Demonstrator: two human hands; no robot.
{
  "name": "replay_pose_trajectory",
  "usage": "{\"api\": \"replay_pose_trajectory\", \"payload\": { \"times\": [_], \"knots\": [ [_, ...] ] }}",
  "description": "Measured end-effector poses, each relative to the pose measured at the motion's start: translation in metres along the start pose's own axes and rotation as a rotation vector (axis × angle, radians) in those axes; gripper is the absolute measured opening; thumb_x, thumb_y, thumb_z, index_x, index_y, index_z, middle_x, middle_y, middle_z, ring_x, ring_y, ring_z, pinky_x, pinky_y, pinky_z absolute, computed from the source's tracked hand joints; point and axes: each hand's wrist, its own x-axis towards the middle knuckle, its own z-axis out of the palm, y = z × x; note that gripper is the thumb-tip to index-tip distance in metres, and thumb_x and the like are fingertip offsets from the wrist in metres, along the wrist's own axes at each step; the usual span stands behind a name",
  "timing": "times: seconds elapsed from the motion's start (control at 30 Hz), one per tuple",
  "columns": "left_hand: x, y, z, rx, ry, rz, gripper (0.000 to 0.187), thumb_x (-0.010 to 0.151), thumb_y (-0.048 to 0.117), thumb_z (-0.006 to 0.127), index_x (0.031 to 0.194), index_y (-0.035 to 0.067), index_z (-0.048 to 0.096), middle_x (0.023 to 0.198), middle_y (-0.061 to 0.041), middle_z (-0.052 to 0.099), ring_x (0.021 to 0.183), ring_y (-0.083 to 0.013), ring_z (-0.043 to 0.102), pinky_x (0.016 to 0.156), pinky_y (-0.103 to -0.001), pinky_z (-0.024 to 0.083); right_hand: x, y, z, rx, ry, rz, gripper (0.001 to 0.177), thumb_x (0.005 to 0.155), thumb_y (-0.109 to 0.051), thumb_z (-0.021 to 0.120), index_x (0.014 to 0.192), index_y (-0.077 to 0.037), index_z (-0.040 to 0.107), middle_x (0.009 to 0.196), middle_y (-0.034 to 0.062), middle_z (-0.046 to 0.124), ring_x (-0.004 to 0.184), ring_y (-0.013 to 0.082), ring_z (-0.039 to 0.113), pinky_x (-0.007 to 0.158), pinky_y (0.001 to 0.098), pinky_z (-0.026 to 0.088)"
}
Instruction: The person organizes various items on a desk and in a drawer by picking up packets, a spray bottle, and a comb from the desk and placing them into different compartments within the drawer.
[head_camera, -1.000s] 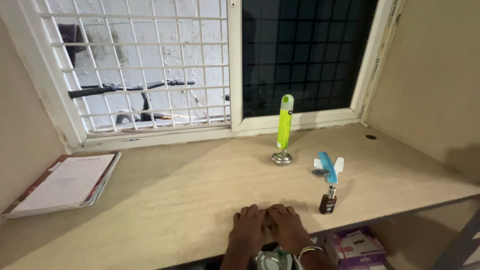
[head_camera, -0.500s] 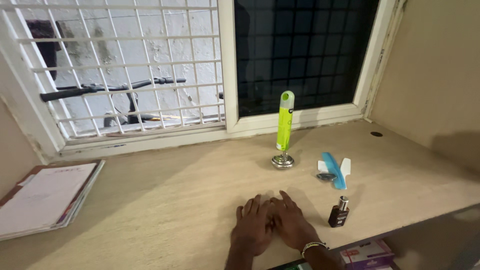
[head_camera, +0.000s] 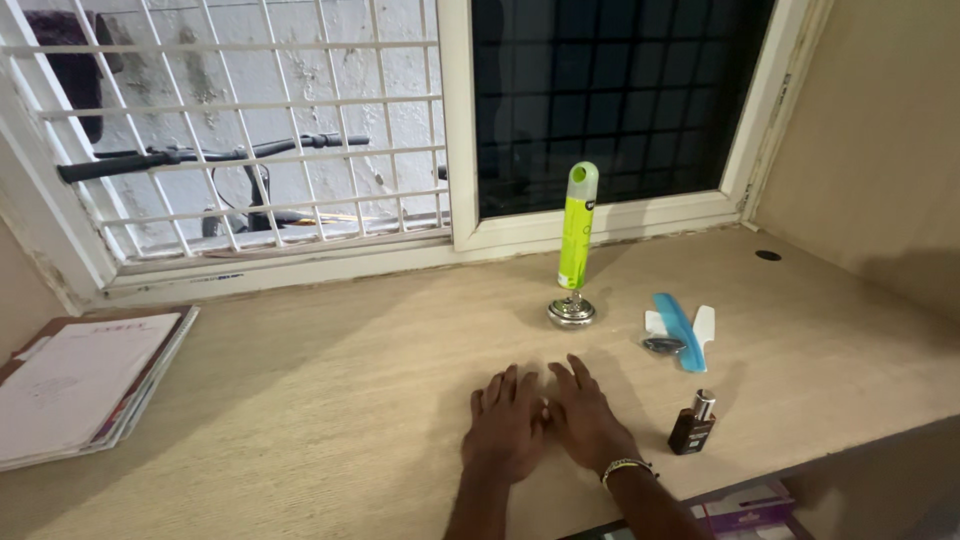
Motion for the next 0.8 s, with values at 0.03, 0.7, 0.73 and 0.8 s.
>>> {"api": "replay_pose_trajectory", "payload": {
  "times": [0.03, 0.7, 0.73, 0.8],
  "knots": [
    [0.003, -0.002, 0.001, 0.020, 0.008, 0.013, 0.065, 0.097, 0.031, 0.055, 0.155, 0.017, 0.029, 0.167, -0.011, 0.022, 0.155, -0.0308, 0.017, 0.124, -0.056, 0.011, 0.002, 0.000, 0.000, 0.006, 0.005, 0.005, 0.066, 0.091, -0.019, 0.065, 0.149, -0.012, 0.035, 0.161, 0.0258, 0.024, 0.139, 0.0488, 0.039, 0.111, 0.0523, 0.041],
    [0.062, -0.010, 0.011, -0.073, 0.080, 0.062, 0.065, 0.098, 0.037, 0.054, 0.154, 0.015, 0.032, 0.166, -0.012, 0.025, 0.154, -0.0314, 0.019, 0.124, -0.058, 0.011, 0.062, 0.032, 0.014, 0.224, 0.215, 0.145, 0.087, 0.087, -0.026, 0.076, 0.154, -0.007, 0.025, 0.162, 0.0289, 0.020, 0.148, 0.0474, 0.026, 0.118, 0.0475, 0.033],
    [0.064, -0.009, 0.011, -0.079, 0.083, 0.064, 0.064, 0.098, 0.038, 0.053, 0.154, 0.015, 0.033, 0.165, -0.012, 0.027, 0.154, -0.0310, 0.020, 0.124, -0.058, 0.012, 0.065, 0.033, 0.014, 0.224, 0.253, 0.128, 0.089, 0.085, -0.026, 0.078, 0.154, -0.006, 0.026, 0.161, 0.0299, 0.022, 0.148, 0.0481, 0.027, 0.118, 0.0480, 0.033],
    [0.071, -0.009, 0.013, -0.084, 0.096, 0.074, 0.062, 0.099, 0.037, 0.052, 0.153, 0.015, 0.033, 0.165, -0.012, 0.028, 0.154, -0.0307, 0.022, 0.124, -0.058, 0.012, 0.069, 0.035, 0.015, 0.224, 0.328, 0.093, 0.094, 0.081, -0.027, 0.081, 0.155, -0.003, 0.026, 0.158, 0.0317, 0.026, 0.148, 0.0495, 0.028, 0.119, 0.0491, 0.033]
  ]
}}
